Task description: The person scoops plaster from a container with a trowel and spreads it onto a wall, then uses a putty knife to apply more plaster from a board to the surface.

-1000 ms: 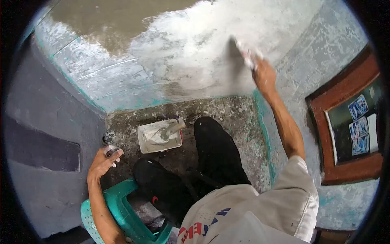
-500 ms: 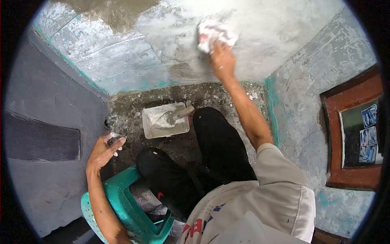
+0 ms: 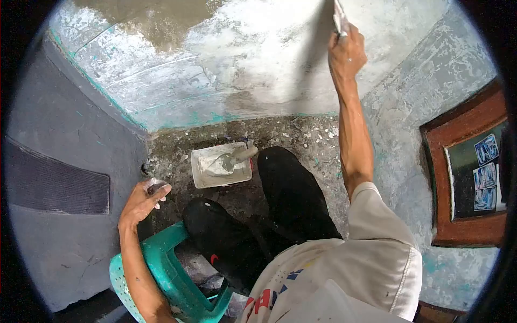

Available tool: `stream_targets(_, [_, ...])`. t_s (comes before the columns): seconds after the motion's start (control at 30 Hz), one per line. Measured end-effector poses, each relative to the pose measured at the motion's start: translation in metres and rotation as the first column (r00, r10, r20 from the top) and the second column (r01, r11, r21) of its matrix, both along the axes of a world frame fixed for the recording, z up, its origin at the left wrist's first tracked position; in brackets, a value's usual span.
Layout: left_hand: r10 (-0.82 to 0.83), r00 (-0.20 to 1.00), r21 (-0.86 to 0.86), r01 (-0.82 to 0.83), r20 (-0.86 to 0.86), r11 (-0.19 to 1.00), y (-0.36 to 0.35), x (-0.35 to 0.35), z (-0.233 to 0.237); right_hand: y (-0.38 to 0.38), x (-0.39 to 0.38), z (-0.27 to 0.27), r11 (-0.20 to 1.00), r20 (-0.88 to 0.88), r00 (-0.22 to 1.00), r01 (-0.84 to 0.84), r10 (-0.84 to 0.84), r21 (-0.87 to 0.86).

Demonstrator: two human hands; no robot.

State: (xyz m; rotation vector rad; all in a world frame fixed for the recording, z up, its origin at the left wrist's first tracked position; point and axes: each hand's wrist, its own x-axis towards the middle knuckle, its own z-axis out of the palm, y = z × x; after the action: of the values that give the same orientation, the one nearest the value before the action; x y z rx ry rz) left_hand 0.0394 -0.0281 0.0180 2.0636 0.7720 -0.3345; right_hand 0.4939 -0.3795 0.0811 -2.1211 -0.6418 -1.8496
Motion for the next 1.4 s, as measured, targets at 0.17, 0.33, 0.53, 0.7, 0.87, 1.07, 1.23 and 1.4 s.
stream_targets(0.17, [0.000, 1.000, 0.026, 0.000, -0.015, 1.000, -0.001, -0.001, 0.003, 0.075, -0.041, -0.106, 0.955, -0.317, 0.934, -0.232, 0.165, -0.186])
stream_targets(0.33, [0.037, 0.999, 0.050, -0.036, -0.008, 0.998, 0.001, -0.008, 0.000, 0.101, -0.146, -0.171, 0.731, -0.748, 0.296, -0.587, 0.594, 0.348])
stream_targets(0.53, [0.014, 1.000, 0.009, -0.014, 0.007, 1.000, -0.001, 0.000, -0.008, 0.108, -0.210, -0.160, 0.125, 0.175, -0.466, 0.544, 0.867, 0.830])
stream_targets(0.7, [-0.034, 0.994, -0.143, 0.050, 0.108, 0.988, -0.043, 0.008, 0.006, 0.131, -0.245, -0.165, -0.170, 0.532, -0.402, 0.657, 0.745, 0.735])
stream_targets(0.87, [0.024, 0.960, -0.338, 0.075, 0.280, 0.938, -0.044, 0.012, -0.005, 0.178, -0.291, -0.202, 0.558, -0.549, -0.580, -0.187, 0.602, 0.808])
stream_targets(1.07, [0.286, 0.877, -0.402, -0.119, 0.386, 0.908, -0.031, 0.016, -0.003, 0.185, -0.331, -0.150, 0.068, 0.330, -0.585, 0.554, 0.741, 0.830])
stream_targets(1.23, [0.433, 0.753, -0.286, -0.329, 0.496, 0.900, -0.015, 0.010, -0.009, 0.146, -0.271, -0.209, 0.376, -0.786, -0.279, -0.758, 0.552, 0.533])
stream_targets(1.4, [0.382, 0.750, -0.112, -0.385, 0.540, 0.916, 0.004, 0.003, -0.018, 0.072, -0.194, -0.268, 0.703, -0.819, 0.574, -0.579, -0.008, -0.414])
